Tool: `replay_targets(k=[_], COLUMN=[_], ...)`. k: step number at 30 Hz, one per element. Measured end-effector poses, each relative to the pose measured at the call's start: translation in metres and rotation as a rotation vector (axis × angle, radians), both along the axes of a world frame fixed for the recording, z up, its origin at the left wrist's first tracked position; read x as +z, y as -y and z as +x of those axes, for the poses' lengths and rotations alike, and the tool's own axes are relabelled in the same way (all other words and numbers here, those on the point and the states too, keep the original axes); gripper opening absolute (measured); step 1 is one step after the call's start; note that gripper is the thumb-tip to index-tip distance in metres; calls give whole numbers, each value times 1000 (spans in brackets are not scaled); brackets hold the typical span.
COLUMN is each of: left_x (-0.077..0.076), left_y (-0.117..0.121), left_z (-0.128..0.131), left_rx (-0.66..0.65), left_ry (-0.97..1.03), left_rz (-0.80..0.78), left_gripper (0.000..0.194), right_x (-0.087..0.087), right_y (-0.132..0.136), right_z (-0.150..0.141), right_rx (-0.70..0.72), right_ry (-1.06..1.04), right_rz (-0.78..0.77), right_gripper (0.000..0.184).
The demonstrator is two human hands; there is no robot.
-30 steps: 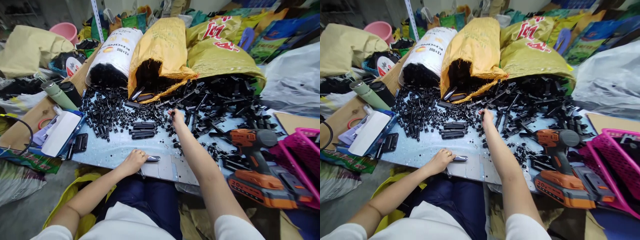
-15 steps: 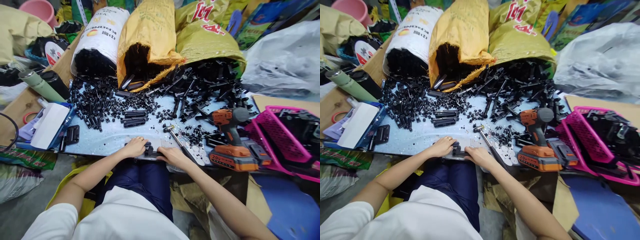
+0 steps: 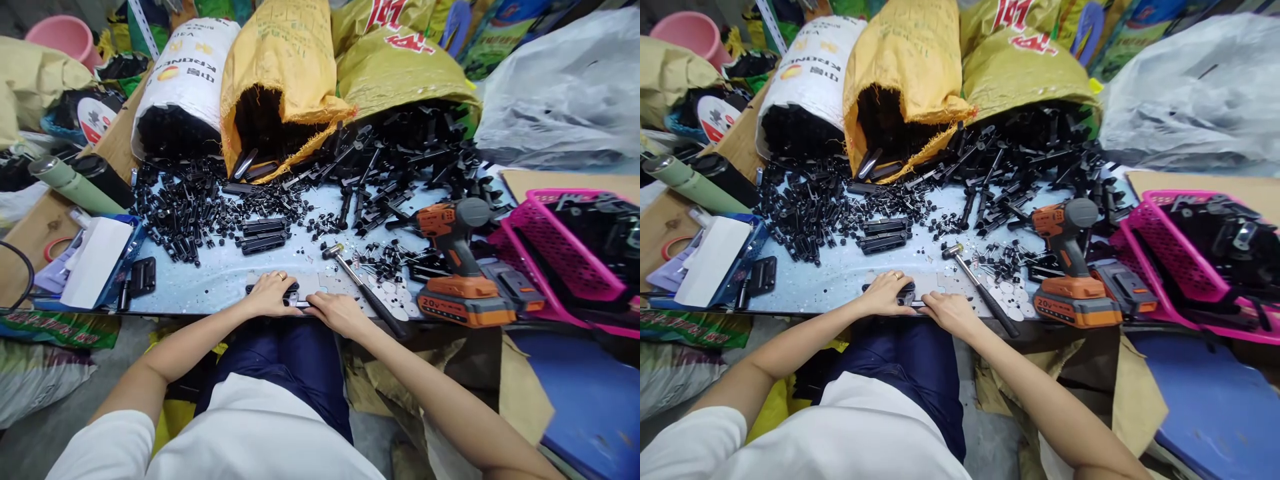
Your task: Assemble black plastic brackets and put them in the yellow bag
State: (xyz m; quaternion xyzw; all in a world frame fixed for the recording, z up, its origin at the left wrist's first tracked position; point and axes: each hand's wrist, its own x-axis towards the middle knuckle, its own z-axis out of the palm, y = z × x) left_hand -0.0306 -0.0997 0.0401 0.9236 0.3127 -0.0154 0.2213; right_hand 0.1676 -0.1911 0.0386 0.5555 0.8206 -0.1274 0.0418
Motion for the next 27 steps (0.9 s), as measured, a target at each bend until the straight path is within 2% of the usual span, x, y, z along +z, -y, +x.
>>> replay_targets(k=[4,7,11,16,22,27], left_x=[-2,-3,-2,0,3,-3], left_y=[-1,-1,2,2,-1,3], left_z=[-1,-2,-8,-13,-13,-16], left_rx=[-12,-9,-18,-61,-58,-38], left_ry=[23,59,124,164,168,203], left_rz=[26,26,28,59,30,56], left_gripper=[79,76,70,79,79,60], right_x=[1,5,15,31,45,44], right_y=[2,4,9,14,8,8], right_z=[1,-1,-7,-14,-15,-16], right_rx=[1,-3,16,36,91,60], right_ry=[21,39,76,110,143,152], right_rz=[5,74,178,239,196,162], right_gripper=[34,37,38,37,37,32])
